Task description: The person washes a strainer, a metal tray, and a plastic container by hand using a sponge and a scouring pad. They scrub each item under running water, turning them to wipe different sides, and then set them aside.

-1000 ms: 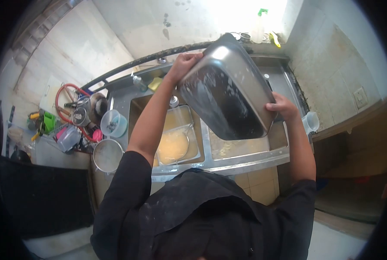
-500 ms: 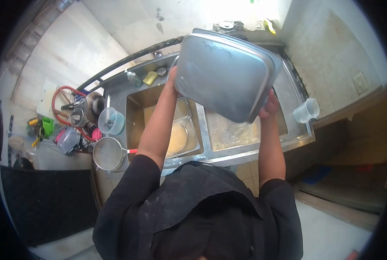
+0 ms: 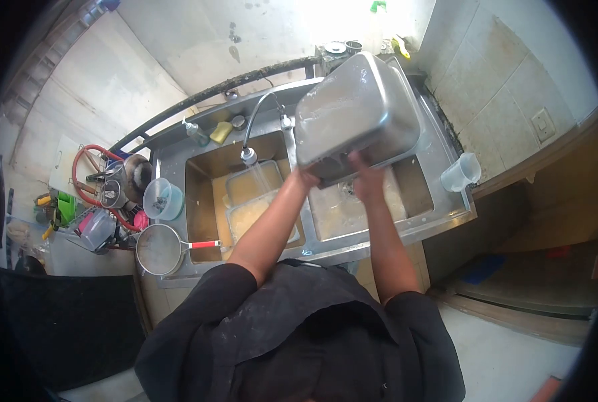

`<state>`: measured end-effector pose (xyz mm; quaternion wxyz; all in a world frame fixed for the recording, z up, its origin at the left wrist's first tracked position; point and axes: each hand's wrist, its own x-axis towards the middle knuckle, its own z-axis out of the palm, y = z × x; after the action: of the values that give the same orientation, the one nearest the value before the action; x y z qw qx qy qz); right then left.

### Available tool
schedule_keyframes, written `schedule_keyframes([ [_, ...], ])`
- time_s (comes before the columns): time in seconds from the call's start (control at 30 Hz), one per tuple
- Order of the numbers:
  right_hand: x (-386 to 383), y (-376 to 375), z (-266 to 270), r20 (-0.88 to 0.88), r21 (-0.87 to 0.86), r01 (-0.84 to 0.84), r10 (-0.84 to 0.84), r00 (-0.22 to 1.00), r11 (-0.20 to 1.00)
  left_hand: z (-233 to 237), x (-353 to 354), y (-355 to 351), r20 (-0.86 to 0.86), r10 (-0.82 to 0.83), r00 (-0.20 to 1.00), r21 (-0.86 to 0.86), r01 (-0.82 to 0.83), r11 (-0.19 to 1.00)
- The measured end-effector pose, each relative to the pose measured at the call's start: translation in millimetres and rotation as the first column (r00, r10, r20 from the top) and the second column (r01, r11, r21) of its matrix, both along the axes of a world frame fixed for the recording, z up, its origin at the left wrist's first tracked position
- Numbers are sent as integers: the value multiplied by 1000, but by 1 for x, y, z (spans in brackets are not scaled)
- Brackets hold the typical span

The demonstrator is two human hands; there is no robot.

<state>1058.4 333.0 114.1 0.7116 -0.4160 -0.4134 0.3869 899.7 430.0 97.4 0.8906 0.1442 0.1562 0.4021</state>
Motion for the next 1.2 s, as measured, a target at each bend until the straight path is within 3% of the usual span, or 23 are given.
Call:
schedule_keyframes([
  [0.03,-34,-5,32,-122,-58,-47,40,992,997,31,9,-15,1,-3,1000,10,3,1000],
  [0.1,-56,-10,49,-144,-53,-64,56,988,997,66,23,-37,182,-54,982,-121,77,990],
  [0.23,-41,-20,59,-32,-77,-70,68,997,995,26,22,-15,81,-239,968,-167,249,954],
  [0.3,-27,-31,63,29,-88,-78,81,996,993,17,1,-20,-149,-252,956,-110,237,965],
  [0.37,-15,-55,78,222,-203,-72,117,968,977,-2,-23,-19,-63,-324,944,-159,311,937],
  [0.4,-8,-62,79,218,-214,-65,113,969,975,-4,-35,-22,35,-378,925,-209,376,902],
  [0.47,4,-75,77,335,-421,-328,481,810,846,1,-51,-28,-66,-372,926,-280,340,898],
  [0.5,6,-76,66,513,-428,-311,511,689,849,6,-57,-34,-69,-327,942,-200,309,930],
  [0.53,7,-76,57,505,-434,-308,511,695,847,8,-65,-37,-68,-282,957,-115,273,955],
  [0.57,8,-77,50,750,-428,-271,506,426,862,-14,-76,-37,-183,-173,968,33,182,983],
  [0.6,7,-80,44,891,-412,-243,444,95,878,-28,-86,-36,-151,-128,980,2,130,992],
  [0.67,4,-84,35,869,-456,-241,487,87,857,-35,-108,-41,-137,-40,990,-85,29,996],
  [0.73,4,-86,22,863,-504,-231,483,-146,832,-21,-140,-58,-60,-88,994,-184,76,980],
  [0.77,6,-87,11,859,-511,-231,491,-142,828,-32,-155,-62,-21,-142,990,-181,136,974],
  [0.8,8,-88,0,876,-480,-291,431,-218,828,-41,-164,-68,-23,-140,990,-192,133,972],
  [0.83,7,-89,-12,886,-450,-355,362,-289,819,-51,-173,-74,-309,-170,936,-115,140,983],
  [0.87,3,-89,-20,884,-457,-361,369,-288,813,-51,-179,-80,-570,-164,805,-42,171,984],
  [0.9,-1,-88,-27,898,-427,-399,326,-297,812,-48,-184,-88,-586,-138,798,-128,78,989],
  [0.97,-11,-88,-30,906,-406,-443,291,-306,799,-57,-202,-92,-653,-152,742,-104,111,988],
  [1.03,-24,-85,-23,866,-495,-454,462,-190,741,-73,-213,-98,-736,-143,661,-59,147,987],
  [1.07,-27,-82,-24,861,-503,-464,469,-196,729,-81,-215,-105,-735,-142,663,-69,134,989],
  [1.13,-29,-69,-27,668,-712,-432,724,-172,554,-96,-218,-113,-761,-23,649,30,70,997],
  [1.2,-25,-55,-33,618,-737,-436,777,-123,517,-95,-219,-118,-786,-31,617,7,60,998],
])
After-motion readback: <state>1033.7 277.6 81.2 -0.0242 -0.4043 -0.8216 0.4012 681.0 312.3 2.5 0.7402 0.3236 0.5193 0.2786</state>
